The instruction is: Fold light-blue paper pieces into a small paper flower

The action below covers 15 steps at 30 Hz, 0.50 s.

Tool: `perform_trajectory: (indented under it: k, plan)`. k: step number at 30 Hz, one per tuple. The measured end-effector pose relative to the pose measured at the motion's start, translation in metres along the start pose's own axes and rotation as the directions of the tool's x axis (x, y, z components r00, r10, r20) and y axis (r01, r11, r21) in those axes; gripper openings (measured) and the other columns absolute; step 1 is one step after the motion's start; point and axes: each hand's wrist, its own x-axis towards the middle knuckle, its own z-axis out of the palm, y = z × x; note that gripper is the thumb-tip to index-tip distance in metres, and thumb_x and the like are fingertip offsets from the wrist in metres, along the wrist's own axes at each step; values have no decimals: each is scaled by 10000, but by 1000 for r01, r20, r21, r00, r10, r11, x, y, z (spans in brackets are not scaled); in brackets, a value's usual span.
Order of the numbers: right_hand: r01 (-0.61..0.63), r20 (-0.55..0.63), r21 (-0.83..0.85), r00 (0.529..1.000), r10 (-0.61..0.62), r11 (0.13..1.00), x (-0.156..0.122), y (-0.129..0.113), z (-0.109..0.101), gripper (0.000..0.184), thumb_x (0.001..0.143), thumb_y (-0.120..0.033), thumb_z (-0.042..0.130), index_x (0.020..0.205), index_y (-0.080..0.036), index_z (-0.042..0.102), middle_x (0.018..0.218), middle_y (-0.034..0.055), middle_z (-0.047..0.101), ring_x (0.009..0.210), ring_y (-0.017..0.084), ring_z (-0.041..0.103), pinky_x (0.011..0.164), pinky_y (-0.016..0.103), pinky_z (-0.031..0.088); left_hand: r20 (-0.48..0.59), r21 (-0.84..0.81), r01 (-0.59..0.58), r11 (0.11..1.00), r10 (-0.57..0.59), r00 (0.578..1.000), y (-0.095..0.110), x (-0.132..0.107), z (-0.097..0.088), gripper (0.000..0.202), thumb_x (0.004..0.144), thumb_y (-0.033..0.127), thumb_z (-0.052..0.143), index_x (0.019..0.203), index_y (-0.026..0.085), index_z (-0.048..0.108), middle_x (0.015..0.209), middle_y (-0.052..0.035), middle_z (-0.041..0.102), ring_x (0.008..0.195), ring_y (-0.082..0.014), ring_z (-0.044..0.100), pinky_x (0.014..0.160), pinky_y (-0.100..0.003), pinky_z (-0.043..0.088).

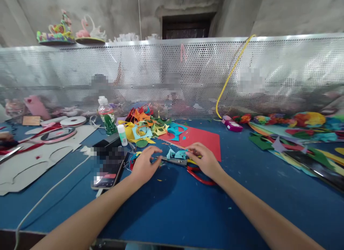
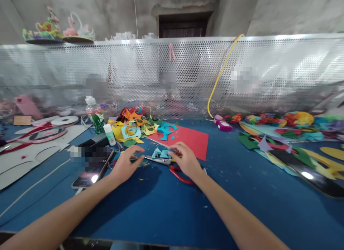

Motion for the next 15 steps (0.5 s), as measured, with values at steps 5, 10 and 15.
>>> perform_trajectory:
  k: [5,10,15]
  plan:
    - [-155,-30,-133,988,152,979,11,34,-2,219,857,-335,536,941,-137,582,826,21,613,720,137,595,672,315,500,-14,27,-46,999,47,999,-6,0,5,148,804,163,471,914,196,564,1002,-59,580,965,-187,550,804,-326,485]
    - [-218,48,-225,971,234,950,14,42,0,217,880,-311,512,1009,-145,567,983,47,598,817,148,592,725,341,504,119,42,-172,984,166,979,8,-11,17,170,785,137,488,902,217,582,983,-27,604,958,-166,551,884,-313,443]
    - [-209,111,-255,964,244,944,12,36,-1,234,883,-301,508,1058,-150,551,1038,59,584,863,162,589,750,359,502,194,102,-190,977,168,967,12,-17,22,179,782,137,484,907,215,585,990,-30,609,962,-180,548,878,-314,445]
